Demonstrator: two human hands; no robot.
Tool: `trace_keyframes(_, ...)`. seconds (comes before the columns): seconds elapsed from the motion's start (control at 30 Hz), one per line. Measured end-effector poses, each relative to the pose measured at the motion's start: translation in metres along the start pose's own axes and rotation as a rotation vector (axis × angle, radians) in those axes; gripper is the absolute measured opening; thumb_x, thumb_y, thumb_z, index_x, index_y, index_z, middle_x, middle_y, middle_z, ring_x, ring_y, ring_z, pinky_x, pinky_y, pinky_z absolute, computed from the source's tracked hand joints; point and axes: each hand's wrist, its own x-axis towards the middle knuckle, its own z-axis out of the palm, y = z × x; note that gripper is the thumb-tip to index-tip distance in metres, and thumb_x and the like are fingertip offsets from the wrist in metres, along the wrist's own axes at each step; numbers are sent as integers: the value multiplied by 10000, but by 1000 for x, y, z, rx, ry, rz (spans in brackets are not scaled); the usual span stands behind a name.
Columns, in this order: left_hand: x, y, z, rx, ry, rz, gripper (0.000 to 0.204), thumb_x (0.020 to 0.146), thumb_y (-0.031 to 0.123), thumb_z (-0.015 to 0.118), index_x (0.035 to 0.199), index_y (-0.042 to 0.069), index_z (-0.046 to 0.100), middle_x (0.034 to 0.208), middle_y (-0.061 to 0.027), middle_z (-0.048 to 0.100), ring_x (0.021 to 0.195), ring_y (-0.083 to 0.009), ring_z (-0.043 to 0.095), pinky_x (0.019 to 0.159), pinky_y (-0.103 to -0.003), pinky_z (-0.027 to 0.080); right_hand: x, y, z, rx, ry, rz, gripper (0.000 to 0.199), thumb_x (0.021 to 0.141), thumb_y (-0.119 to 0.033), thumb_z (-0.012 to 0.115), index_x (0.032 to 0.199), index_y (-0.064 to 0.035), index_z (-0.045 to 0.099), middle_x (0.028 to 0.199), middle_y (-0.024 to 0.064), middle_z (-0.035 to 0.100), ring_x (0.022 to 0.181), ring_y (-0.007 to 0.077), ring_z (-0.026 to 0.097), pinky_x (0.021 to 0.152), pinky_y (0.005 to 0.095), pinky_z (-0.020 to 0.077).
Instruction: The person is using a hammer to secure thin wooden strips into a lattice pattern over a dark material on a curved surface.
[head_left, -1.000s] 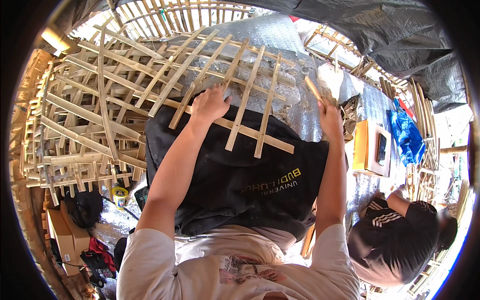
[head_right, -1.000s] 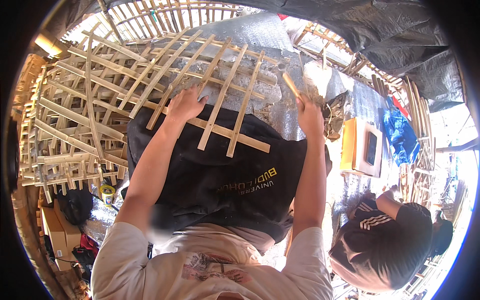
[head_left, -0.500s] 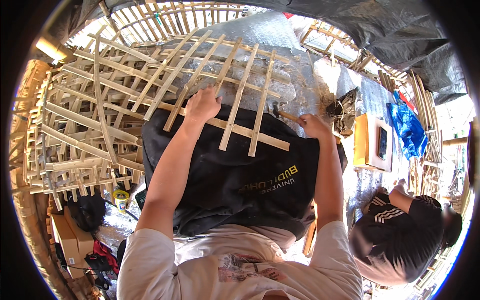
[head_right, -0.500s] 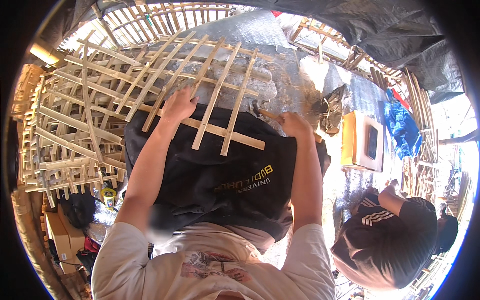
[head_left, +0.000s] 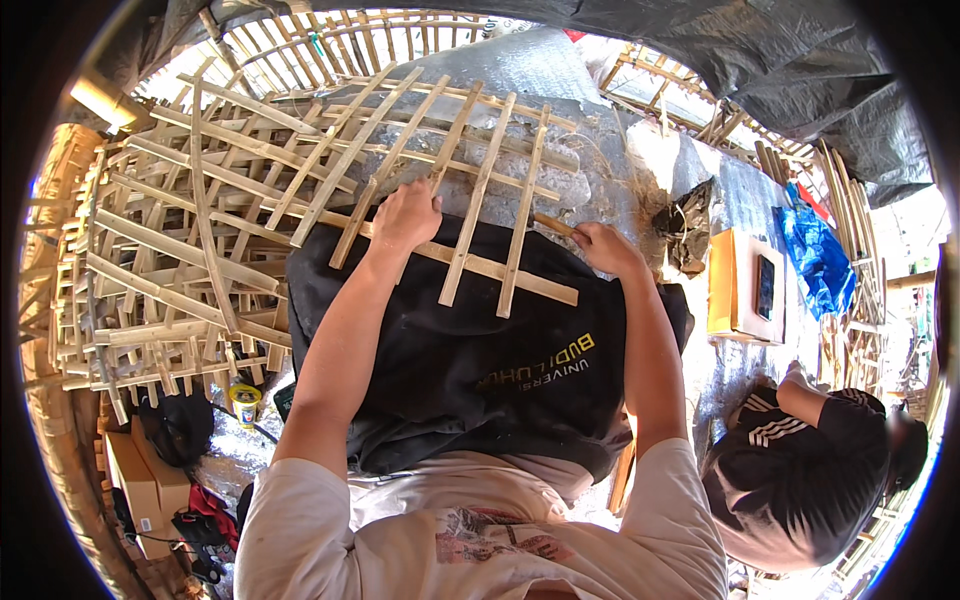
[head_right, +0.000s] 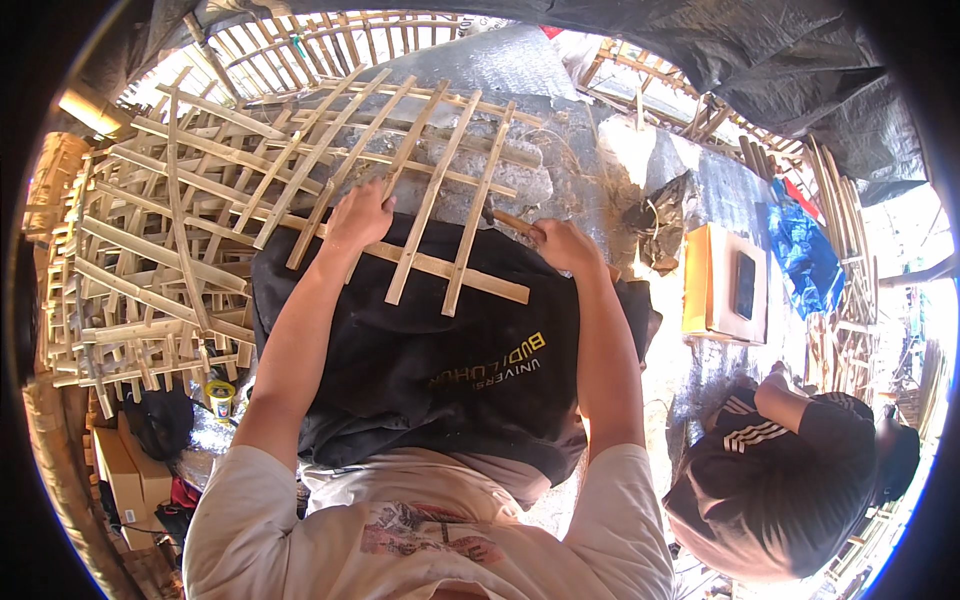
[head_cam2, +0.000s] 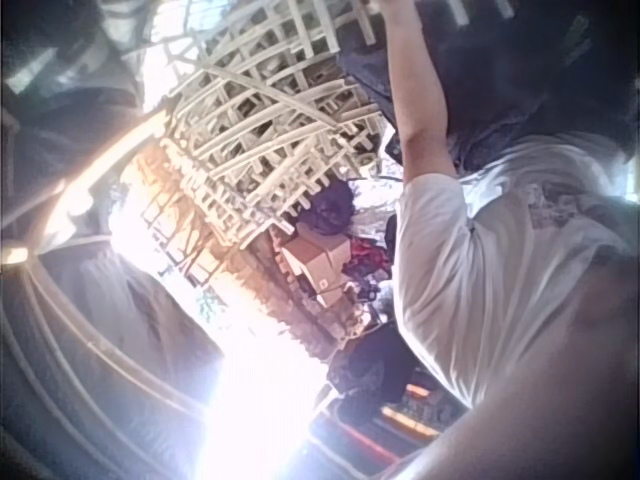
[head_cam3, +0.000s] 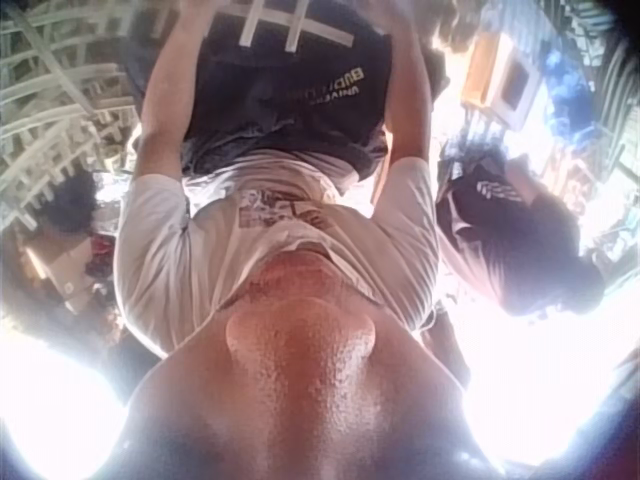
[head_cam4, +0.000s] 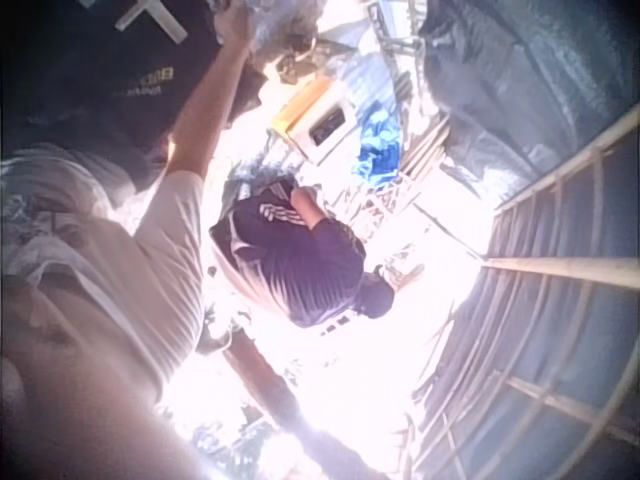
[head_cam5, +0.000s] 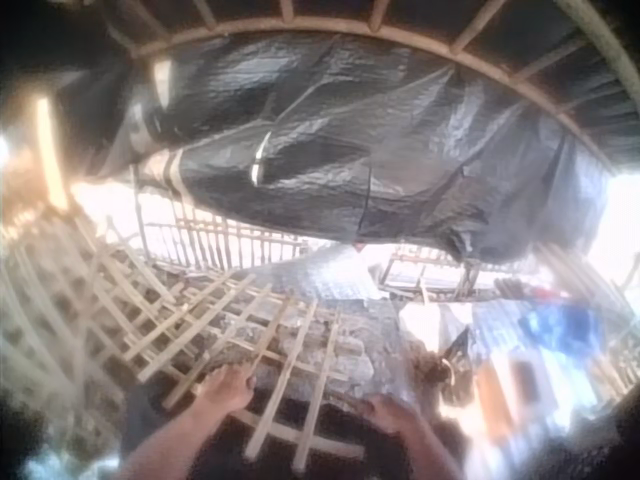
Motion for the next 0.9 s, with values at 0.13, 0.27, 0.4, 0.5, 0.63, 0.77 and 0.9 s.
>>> trace_keyframes(0.13,-3,4,-2,-19,-5,4,359,969,293,567,1192,12,570,1166,-232,658,1096,-423,635,937,-526,512,-4,8,3,-135,-17,78,293,1001,-303,548,1081,-52,677,978,247,681,964,437,648,828,511,495)
trace_keyframes(0.27,-1,-1,-1,-14,-9,7,356,970,290,565,1192,12,571,1148,-236,663,1086,-424,639,928,-524,519,-3,0,4,-81,-14,59,294,991,-346,533,1088,-125,700,1009,205,697,984,408,658,835,512,513)
trace_keyframes(0.4,1,-4,3,-30,25,20,341,973,285,561,1179,13,579,1131,-236,672,1081,-427,641,930,-528,519,4,1,5,55,30,-51,281,996,-299,556,1094,-72,688,961,237,685,950,439,651,823,503,500)
trace_keyframes(0.5,-2,6,-2,-44,-41,-13,341,975,288,560,1185,19,576,1155,-226,664,1089,-431,637,933,-532,517,3,12,7,-46,10,2,267,998,-284,558,1105,-75,685,949,237,681,914,440,649,796,495,497)
trace_keyframes(0.63,1,-10,6,-94,49,25,310,967,296,573,1122,28,591,1077,-260,672,1046,-461,632,873,-562,507,0,0,3,4,40,-26,264,991,-285,576,1097,-71,688,931,238,680,894,437,651,788,493,496)
trace_keyframes(0.77,2,-2,1,-60,11,22,335,973,308,565,1161,31,579,1137,-240,657,1081,-448,626,904,-547,509,3,9,6,-6,35,-23,270,988,-292,584,1091,-65,688,896,236,679,875,429,656,777,492,494)
trace_keyframes(0.9,-1,0,-1,-32,-38,4,374,981,311,554,1217,22,552,1197,-227,639,1121,-437,616,941,-532,510,3,18,10,-77,38,45,259,990,-277,581,1081,-57,685,870,235,669,844,423,653,750,489,487)
